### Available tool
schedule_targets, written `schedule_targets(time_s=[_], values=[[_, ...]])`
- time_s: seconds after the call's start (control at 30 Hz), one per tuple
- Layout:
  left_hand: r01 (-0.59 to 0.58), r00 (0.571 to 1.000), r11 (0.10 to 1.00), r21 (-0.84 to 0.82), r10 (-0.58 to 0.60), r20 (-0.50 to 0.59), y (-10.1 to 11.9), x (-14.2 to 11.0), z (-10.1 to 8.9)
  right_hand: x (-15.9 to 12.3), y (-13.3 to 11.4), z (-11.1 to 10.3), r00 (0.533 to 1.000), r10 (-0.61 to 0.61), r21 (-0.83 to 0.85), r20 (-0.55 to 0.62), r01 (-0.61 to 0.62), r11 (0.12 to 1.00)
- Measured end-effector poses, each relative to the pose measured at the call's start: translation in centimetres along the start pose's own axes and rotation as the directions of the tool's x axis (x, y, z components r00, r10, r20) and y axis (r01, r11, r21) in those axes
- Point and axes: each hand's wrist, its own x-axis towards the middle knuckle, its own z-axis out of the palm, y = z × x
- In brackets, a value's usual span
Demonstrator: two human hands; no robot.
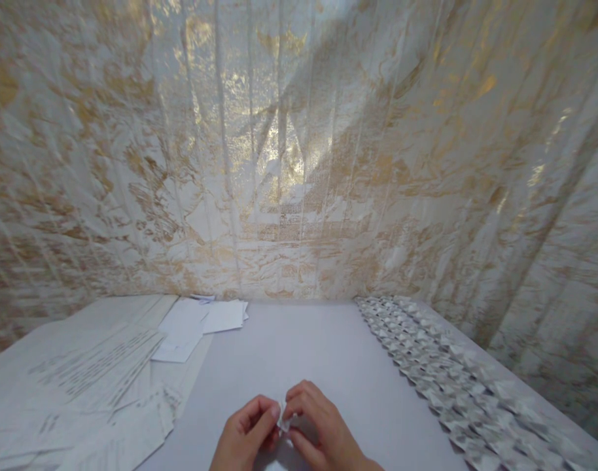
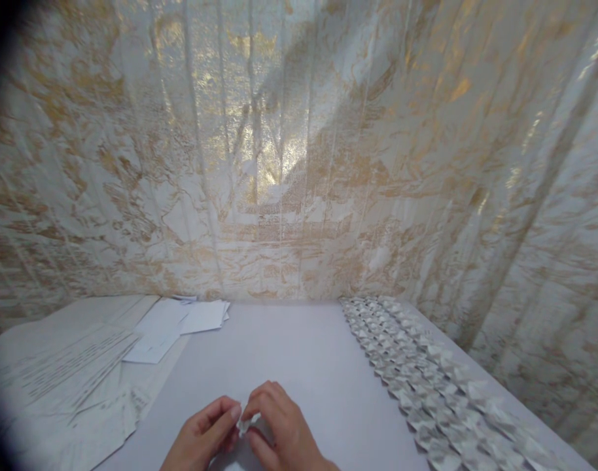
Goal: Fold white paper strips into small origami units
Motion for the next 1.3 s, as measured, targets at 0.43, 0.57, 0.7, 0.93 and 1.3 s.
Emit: schedule_targets(time_s=[0.43, 0.57, 0.7, 0.93, 1.3], values=[[0.003, 0.996, 0.996, 0.084, -0.011, 0.093, 0.4, 0.1, -0.5, -0.1, 0.2, 0.4, 0.904, 0.428, 0.286, 0.008, -0.412, 0.865], [0.001, 0.993, 0.997, 0.081, -0.01, 0.115, 0.3, 0.2, -0.5, 0.1, 0.0, 0.7, 0.85, 0.524, 0.416, 0.05, -0.495, 0.763], [-0.011, 0.99, 0.997, 0.076, 0.001, 0.141, 0.1, 0.4, -0.3, 0.2, 0.1, 1.0, 0.833, 0.55, 0.514, 0.065, -0.5, 0.697], [-0.015, 0.992, 0.997, 0.071, 0.007, 0.125, 0.4, 0.0, 0.0, -0.2, 0.7, 1.3, 0.883, 0.469, 0.578, 0.024, -0.395, 0.714], [-0.073, 0.996, 0.992, 0.098, 0.069, 0.049, 0.2, -0.6, -0.1, -0.2, 0.1, 1.0, 0.896, 0.444, 0.498, 0.013, -0.391, 0.774]])
